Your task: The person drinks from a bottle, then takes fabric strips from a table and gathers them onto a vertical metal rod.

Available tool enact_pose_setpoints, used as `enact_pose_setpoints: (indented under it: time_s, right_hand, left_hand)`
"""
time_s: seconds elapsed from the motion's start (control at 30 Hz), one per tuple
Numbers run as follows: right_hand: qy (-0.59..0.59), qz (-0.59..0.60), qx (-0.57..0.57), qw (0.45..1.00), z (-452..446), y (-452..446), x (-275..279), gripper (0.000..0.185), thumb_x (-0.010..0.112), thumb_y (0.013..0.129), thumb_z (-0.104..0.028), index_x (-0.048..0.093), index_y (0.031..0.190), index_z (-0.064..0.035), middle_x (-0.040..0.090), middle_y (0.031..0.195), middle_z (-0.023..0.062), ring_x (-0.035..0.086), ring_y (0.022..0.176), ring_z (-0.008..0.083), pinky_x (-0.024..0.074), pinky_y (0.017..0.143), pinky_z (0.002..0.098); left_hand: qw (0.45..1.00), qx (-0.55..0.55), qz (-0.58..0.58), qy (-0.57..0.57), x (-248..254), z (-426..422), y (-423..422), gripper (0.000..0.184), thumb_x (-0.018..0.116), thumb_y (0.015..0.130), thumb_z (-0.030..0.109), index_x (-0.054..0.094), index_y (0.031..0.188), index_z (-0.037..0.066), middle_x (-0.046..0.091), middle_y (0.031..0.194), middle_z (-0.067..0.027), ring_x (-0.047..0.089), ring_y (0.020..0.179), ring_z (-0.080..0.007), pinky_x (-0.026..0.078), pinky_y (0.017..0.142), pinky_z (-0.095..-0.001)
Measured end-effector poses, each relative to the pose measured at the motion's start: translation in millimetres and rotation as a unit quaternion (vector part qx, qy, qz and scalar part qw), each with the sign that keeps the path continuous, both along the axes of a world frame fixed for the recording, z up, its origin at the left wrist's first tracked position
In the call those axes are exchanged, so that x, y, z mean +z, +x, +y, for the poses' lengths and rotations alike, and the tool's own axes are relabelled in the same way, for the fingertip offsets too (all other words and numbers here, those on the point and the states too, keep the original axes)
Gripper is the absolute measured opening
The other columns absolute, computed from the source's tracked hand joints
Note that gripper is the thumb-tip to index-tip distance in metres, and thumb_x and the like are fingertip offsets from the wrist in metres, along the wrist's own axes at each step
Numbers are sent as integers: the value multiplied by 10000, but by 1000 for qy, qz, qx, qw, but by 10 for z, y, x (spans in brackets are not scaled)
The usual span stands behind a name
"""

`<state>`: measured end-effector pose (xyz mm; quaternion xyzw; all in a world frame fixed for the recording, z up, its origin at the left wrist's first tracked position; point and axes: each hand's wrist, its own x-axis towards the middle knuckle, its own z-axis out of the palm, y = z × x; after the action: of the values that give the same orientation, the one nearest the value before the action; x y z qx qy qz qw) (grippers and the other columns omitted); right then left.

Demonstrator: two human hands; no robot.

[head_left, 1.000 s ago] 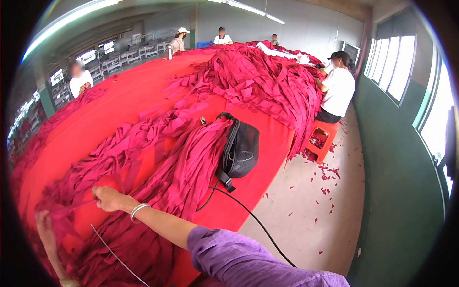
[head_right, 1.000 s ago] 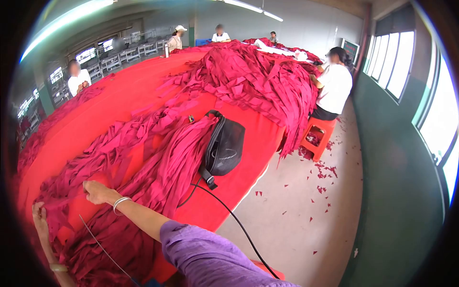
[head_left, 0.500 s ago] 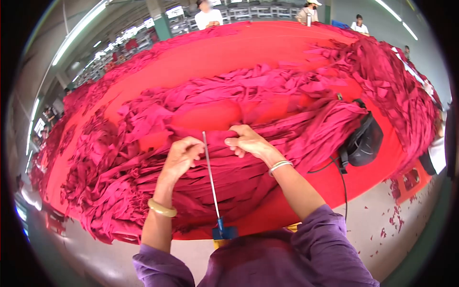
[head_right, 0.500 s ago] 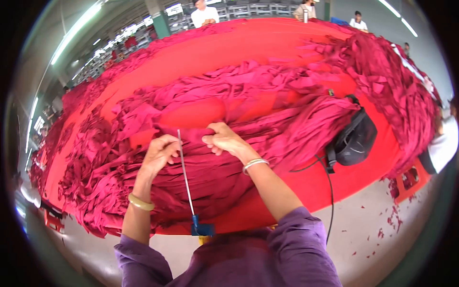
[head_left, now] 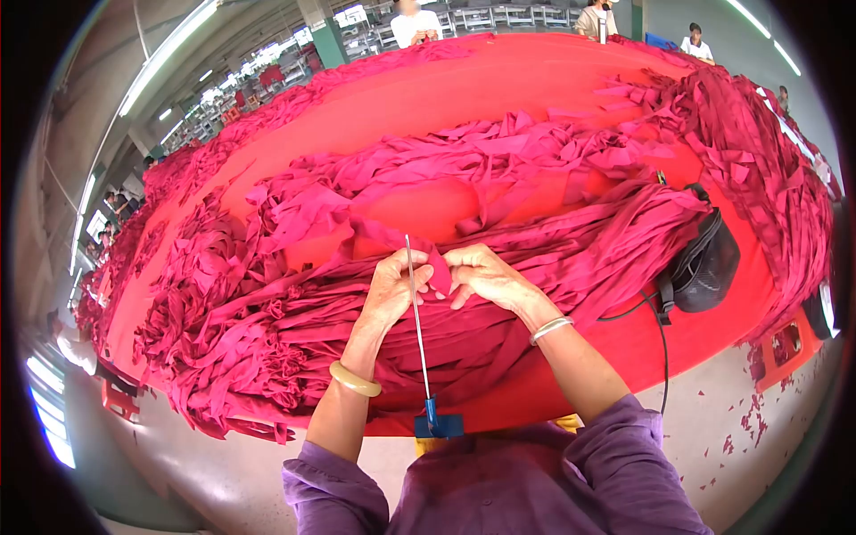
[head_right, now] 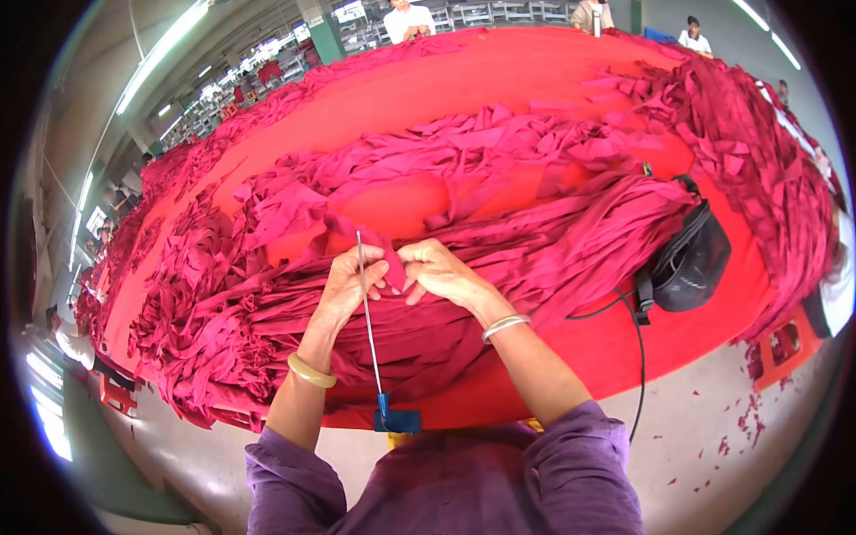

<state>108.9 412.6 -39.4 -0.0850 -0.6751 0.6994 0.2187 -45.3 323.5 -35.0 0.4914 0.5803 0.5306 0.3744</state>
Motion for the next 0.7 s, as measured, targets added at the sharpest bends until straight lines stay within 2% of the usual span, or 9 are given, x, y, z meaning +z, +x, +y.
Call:
enact_pose_setpoints:
  time_s: [0.07,0.13,0.27,0.33,0.37,0.47,0.57,0.63,0.7]
  right_hand:
    - [-38,-12,-26,999,-23,-23,-31,133,411,800,-29,541,823,-10,571,728,64,557,615,127,513,538,256]
    - [-78,-6,-85,993,-42,-63,-68,111,477,825,-95,529,813,2,541,672,71,546,547,148,491,457,269]
    - [-28,-12,-123,992,-72,-126,-66,137,551,813,-144,529,839,-11,552,648,52,528,515,133,461,431,243]
    - [12,-34,-168,985,-90,-154,-62,132,593,794,-127,523,836,-23,559,644,39,498,504,70,400,406,192]
    - [12,-36,-168,985,-94,-171,-80,132,593,794,-127,523,836,-23,559,644,39,498,504,70,400,406,192]
    - [111,-31,-244,963,-109,-250,-164,107,610,771,-83,525,786,-19,543,602,22,486,494,59,377,393,191]
    - [122,24,-313,942,-175,-331,-207,88,617,728,-16,530,732,-8,539,624,38,503,522,94,386,424,223]
    - [276,51,-413,867,-209,-355,-192,76,586,687,49,529,705,1,528,655,68,520,573,151,400,482,265]
    - [268,49,-408,872,-215,-369,-181,84,569,672,68,529,701,1,519,667,82,521,593,171,398,503,279]
  left_hand:
    - [1000,-10,-14,-6,37,-21,31,148,540,818,89,535,944,11,555,730,-36,516,580,-85,427,454,-199]
    - [999,-20,-26,-11,50,-22,45,152,525,827,87,536,959,13,563,743,-41,536,591,-91,443,471,-198]
    - [998,-10,-69,-7,42,-41,70,156,465,857,84,522,989,21,574,785,-54,581,638,-128,495,538,-226]
    - [996,-6,-89,-2,45,-68,79,152,443,870,89,513,989,24,583,795,-59,605,675,-151,521,573,-241]
    - [993,-20,-113,5,43,-80,80,153,447,869,88,512,993,25,584,804,-62,610,693,-160,526,584,-251]
    - [990,-16,-137,18,-13,-81,74,156,474,859,95,514,991,22,585,809,-68,612,697,-165,533,587,-264]
    - [990,9,-134,34,-52,-72,60,156,519,840,110,528,960,11,581,792,-66,606,667,-156,536,567,-269]
    - [991,16,-129,45,-55,-72,62,156,542,829,118,538,935,4,578,778,-64,602,651,-151,537,557,-270]
    - [990,46,-123,57,-54,-66,85,135,554,820,113,553,883,-6,566,744,-56,593,613,-140,533,535,-259]
